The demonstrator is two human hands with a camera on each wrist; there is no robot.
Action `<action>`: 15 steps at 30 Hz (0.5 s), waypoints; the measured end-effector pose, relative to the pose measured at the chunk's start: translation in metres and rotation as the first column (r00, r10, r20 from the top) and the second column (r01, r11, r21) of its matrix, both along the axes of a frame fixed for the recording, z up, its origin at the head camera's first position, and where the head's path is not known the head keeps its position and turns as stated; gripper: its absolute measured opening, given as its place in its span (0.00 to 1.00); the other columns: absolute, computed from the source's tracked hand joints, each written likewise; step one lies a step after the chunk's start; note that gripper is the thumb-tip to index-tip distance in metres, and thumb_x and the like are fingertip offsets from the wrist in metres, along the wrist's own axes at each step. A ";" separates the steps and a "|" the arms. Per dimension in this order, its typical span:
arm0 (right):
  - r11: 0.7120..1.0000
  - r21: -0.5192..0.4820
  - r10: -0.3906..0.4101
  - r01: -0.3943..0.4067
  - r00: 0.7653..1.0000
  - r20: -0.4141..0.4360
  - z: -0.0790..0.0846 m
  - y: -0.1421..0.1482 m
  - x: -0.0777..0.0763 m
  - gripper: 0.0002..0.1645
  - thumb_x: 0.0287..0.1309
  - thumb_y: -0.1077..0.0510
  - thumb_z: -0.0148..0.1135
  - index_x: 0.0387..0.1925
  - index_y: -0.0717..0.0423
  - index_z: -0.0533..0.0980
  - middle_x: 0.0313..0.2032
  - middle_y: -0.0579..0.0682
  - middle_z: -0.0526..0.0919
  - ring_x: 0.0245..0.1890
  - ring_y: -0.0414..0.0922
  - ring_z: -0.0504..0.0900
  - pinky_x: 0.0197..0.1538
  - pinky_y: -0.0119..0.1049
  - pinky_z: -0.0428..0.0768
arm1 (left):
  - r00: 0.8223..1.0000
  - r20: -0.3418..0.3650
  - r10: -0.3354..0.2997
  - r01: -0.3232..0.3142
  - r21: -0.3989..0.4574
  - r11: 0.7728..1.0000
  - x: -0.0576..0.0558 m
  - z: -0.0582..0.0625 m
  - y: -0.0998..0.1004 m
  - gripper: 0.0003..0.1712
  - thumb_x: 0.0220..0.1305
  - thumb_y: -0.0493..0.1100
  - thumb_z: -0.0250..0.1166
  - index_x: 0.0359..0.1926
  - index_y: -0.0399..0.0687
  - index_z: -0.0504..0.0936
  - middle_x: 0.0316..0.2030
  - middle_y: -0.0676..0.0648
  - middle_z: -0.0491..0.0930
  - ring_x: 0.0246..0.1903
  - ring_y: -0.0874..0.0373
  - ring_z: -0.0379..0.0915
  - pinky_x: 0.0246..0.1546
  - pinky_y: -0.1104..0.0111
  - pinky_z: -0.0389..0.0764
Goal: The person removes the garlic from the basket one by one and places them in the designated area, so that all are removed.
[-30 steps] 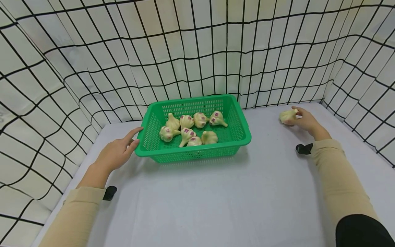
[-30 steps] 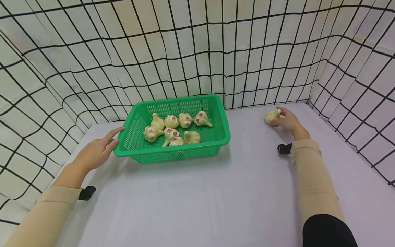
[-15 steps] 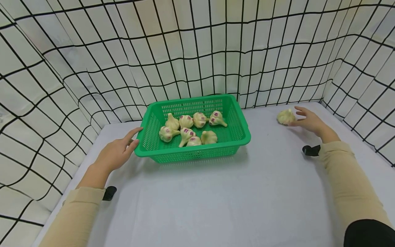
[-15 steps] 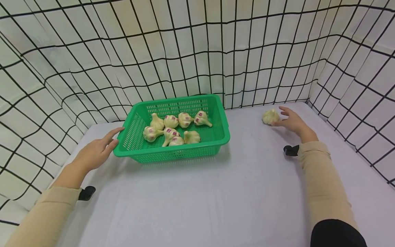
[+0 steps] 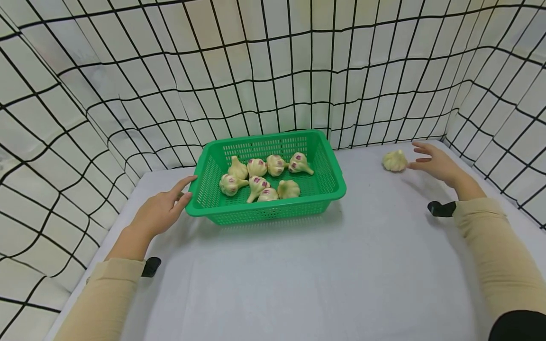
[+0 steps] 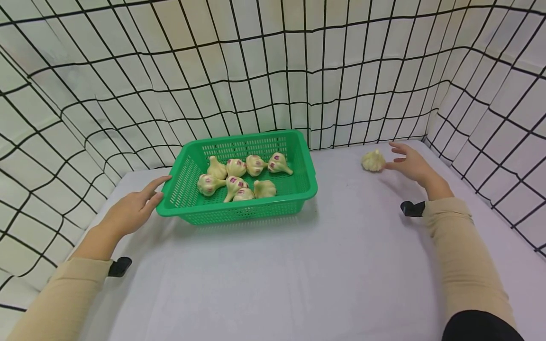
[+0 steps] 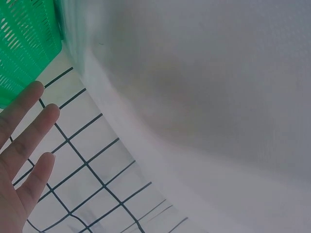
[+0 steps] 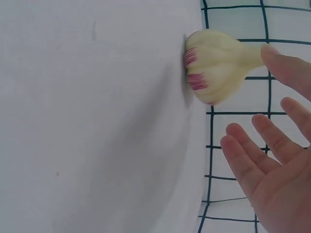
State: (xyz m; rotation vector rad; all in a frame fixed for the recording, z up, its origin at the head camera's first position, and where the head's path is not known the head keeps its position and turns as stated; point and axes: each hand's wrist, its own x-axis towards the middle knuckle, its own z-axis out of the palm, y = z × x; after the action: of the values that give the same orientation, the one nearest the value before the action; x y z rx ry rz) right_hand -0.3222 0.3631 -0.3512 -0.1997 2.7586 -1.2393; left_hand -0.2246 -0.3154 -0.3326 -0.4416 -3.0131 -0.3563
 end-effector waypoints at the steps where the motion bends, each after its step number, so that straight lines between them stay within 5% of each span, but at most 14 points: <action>1: 1.000 0.000 0.000 0.000 1.000 -0.010 0.002 -0.001 0.001 0.52 0.73 0.56 0.61 0.81 0.63 0.38 0.76 0.73 0.47 0.73 0.73 0.54 0.67 0.71 0.58 | 1.000 0.000 -0.001 0.001 0.000 1.000 0.000 0.000 0.000 0.34 0.83 0.61 0.39 0.80 0.54 0.54 0.45 0.31 0.84 0.38 0.40 0.82 0.35 0.46 0.79; 15: 0.998 -0.029 0.046 -0.051 0.988 -0.151 0.029 -0.031 0.020 0.47 0.73 0.53 0.62 0.81 0.57 0.48 0.76 0.65 0.56 0.72 0.68 0.60 0.65 0.70 0.61 | 1.000 -0.001 -0.005 0.005 0.005 1.000 0.000 0.001 0.000 0.34 0.83 0.61 0.39 0.80 0.53 0.55 0.44 0.32 0.84 0.36 0.42 0.82 0.34 0.47 0.79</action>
State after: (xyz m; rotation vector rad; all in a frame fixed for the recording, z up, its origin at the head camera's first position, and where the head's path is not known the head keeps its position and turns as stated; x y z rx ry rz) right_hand -0.3021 0.3323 -0.3225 -0.3753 2.8404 -1.3095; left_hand -0.2247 -0.3153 -0.3320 -0.4492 -3.0105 -0.3635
